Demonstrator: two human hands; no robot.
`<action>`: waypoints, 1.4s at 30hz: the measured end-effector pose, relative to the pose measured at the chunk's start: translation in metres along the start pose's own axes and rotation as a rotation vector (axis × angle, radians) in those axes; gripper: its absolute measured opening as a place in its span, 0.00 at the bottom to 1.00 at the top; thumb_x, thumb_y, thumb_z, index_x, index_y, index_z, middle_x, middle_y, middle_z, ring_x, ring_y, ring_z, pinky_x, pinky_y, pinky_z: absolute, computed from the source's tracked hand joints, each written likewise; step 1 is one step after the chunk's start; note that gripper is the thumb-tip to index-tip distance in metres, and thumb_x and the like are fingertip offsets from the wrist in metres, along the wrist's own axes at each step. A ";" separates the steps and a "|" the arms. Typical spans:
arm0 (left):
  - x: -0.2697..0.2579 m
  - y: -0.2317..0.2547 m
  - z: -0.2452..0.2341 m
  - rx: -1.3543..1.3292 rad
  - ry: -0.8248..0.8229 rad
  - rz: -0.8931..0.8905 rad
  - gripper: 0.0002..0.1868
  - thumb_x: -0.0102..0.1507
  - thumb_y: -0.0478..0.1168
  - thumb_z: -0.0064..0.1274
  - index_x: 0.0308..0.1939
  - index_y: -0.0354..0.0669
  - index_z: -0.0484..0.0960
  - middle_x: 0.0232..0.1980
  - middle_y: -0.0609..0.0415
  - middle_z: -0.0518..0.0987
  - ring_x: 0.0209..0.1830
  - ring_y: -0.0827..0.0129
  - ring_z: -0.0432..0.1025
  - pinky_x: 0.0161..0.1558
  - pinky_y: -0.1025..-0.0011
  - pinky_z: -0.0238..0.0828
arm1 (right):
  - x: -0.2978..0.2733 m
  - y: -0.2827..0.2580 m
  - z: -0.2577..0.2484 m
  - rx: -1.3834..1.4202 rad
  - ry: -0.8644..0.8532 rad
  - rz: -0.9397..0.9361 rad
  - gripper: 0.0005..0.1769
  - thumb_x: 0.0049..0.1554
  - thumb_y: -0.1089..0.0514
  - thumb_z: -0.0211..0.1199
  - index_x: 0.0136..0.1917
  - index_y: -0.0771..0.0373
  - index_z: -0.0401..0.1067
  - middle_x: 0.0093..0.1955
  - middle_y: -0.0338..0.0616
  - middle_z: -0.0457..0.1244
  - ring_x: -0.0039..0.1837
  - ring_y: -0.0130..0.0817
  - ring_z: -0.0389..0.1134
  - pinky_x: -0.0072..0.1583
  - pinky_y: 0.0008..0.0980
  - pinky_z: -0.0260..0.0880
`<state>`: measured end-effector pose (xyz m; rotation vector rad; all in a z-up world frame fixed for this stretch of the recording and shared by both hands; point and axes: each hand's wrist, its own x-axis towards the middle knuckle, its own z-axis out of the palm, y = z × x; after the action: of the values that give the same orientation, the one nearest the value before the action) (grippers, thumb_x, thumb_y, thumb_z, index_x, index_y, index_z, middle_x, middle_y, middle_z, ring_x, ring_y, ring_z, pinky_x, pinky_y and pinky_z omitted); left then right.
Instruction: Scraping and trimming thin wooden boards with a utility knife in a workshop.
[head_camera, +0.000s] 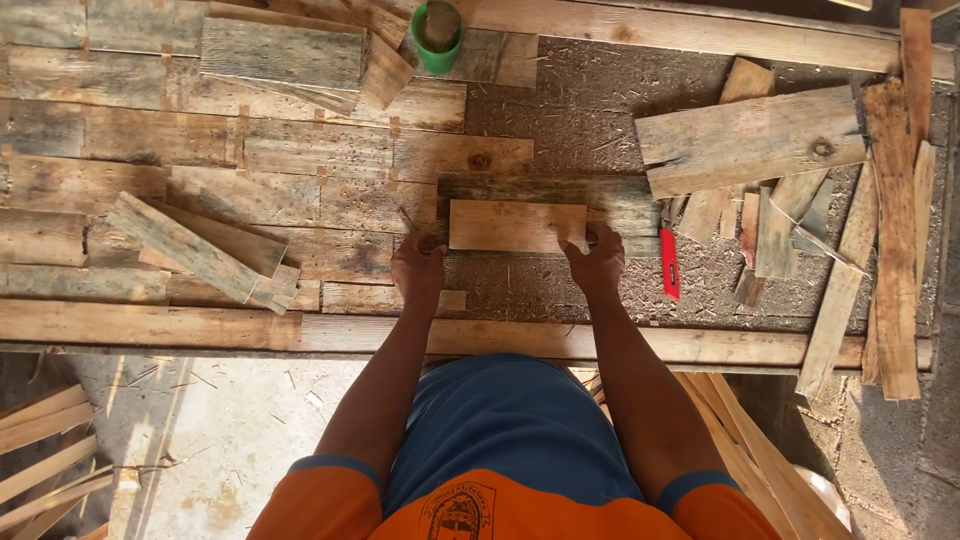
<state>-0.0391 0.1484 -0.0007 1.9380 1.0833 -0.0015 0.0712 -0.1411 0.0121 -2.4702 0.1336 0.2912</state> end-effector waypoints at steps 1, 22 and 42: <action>0.001 -0.002 0.001 -0.002 0.003 -0.003 0.18 0.59 0.37 0.67 0.53 0.41 0.83 0.46 0.50 0.86 0.41 0.65 0.83 0.41 0.66 0.83 | -0.001 -0.004 0.001 -0.001 -0.003 -0.003 0.35 0.49 0.51 0.80 0.65 0.63 0.70 0.59 0.49 0.64 0.59 0.39 0.68 0.60 0.44 0.72; 0.015 -0.019 0.012 0.159 -0.008 0.043 0.07 0.62 0.43 0.65 0.42 0.49 0.90 0.45 0.55 0.87 0.30 0.72 0.80 0.30 0.70 0.78 | -0.001 -0.008 0.007 0.087 -0.022 0.115 0.18 0.57 0.57 0.71 0.59 0.63 0.76 0.58 0.46 0.69 0.58 0.35 0.71 0.59 0.37 0.75; 0.042 0.003 -0.010 0.274 -0.180 -0.037 0.10 0.58 0.48 0.69 0.42 0.56 0.91 0.36 0.59 0.88 0.19 0.76 0.73 0.22 0.72 0.72 | 0.012 -0.004 0.001 0.057 -0.062 0.233 0.12 0.55 0.52 0.74 0.52 0.55 0.82 0.46 0.37 0.73 0.45 0.28 0.74 0.50 0.33 0.76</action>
<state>-0.0149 0.1835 -0.0089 2.1120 1.0404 -0.3550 0.0836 -0.1373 0.0109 -2.3882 0.3995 0.4561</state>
